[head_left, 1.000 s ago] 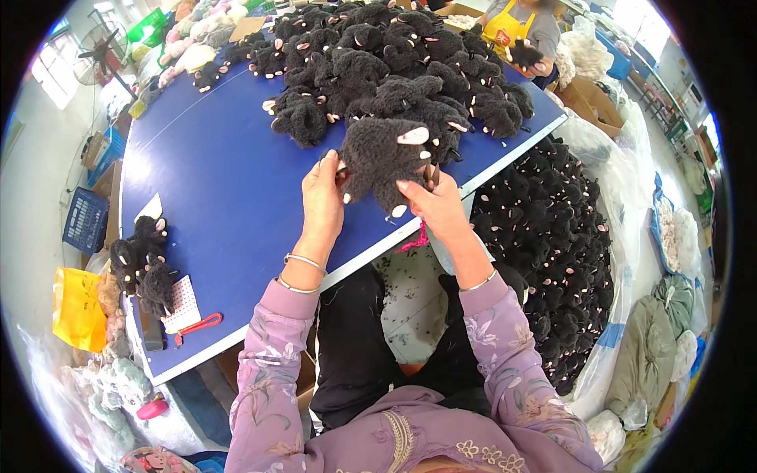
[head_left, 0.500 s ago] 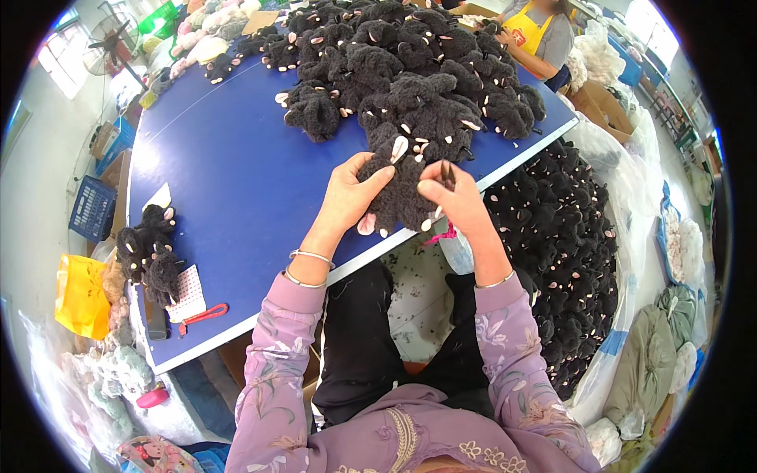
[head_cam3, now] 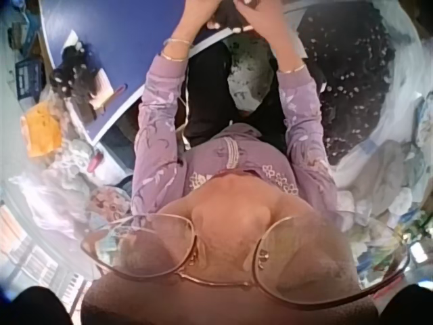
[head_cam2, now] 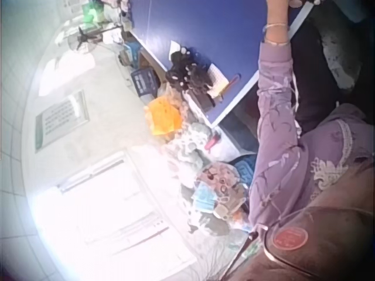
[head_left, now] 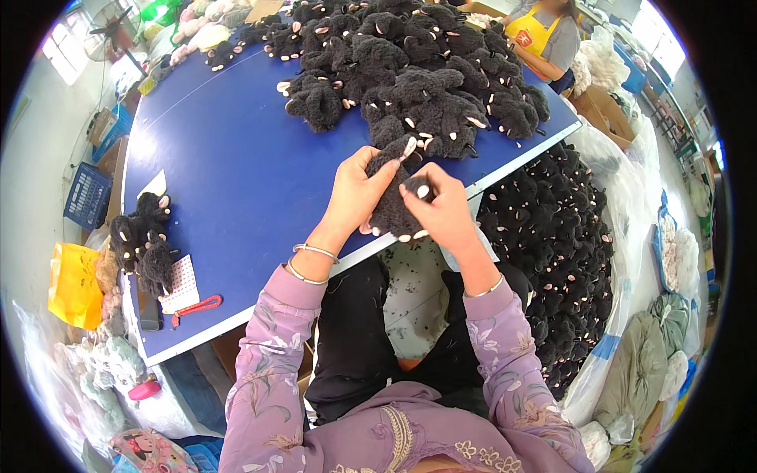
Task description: The person trims the fur on small black plush toys using scissors. They pick up each toy, trim around the edges and features, and place the finished toy on the table. The process is repeated for multiple toys throughout the clip.
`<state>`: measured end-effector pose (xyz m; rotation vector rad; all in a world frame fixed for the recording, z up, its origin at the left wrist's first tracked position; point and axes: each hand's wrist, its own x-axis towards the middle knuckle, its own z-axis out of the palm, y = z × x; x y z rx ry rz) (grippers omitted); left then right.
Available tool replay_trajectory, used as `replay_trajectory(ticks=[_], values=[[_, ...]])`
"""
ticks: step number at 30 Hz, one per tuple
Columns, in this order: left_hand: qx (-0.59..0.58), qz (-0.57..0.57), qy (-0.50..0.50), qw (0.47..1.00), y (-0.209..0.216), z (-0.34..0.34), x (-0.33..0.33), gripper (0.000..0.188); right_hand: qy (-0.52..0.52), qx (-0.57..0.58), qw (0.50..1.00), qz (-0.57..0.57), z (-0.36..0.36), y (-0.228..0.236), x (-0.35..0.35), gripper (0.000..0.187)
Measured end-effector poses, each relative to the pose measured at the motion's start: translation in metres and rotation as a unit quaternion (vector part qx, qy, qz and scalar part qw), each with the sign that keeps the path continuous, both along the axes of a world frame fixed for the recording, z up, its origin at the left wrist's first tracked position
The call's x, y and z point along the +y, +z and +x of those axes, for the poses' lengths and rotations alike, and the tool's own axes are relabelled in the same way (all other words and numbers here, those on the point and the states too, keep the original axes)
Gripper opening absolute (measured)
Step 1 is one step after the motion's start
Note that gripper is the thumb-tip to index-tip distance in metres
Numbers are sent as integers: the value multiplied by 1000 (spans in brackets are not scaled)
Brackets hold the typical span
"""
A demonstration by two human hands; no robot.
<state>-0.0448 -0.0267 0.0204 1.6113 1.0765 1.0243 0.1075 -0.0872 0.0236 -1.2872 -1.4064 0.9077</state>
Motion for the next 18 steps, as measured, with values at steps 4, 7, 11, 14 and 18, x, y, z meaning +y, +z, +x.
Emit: replay_trajectory(ticks=[4,7,11,14,18], values=[[77,37,-54,995,-18,-3,16,23,62,-198,963,174,-11,-10,-6,16],[123,7,-66,990,-25,-6,21,22,64,-183,969,152,-15,-20,-9,18],[-13,-13,8,1000,-25,-14,27,22,14,54,998,14,-15,-10,-4,30],[-121,-83,20,989,-17,-15,27,22,65,154,986,-29,1,-18,6,40],[-160,-99,34,982,-10,-15,25,22,106,122,982,-98,7,-19,8,35]])
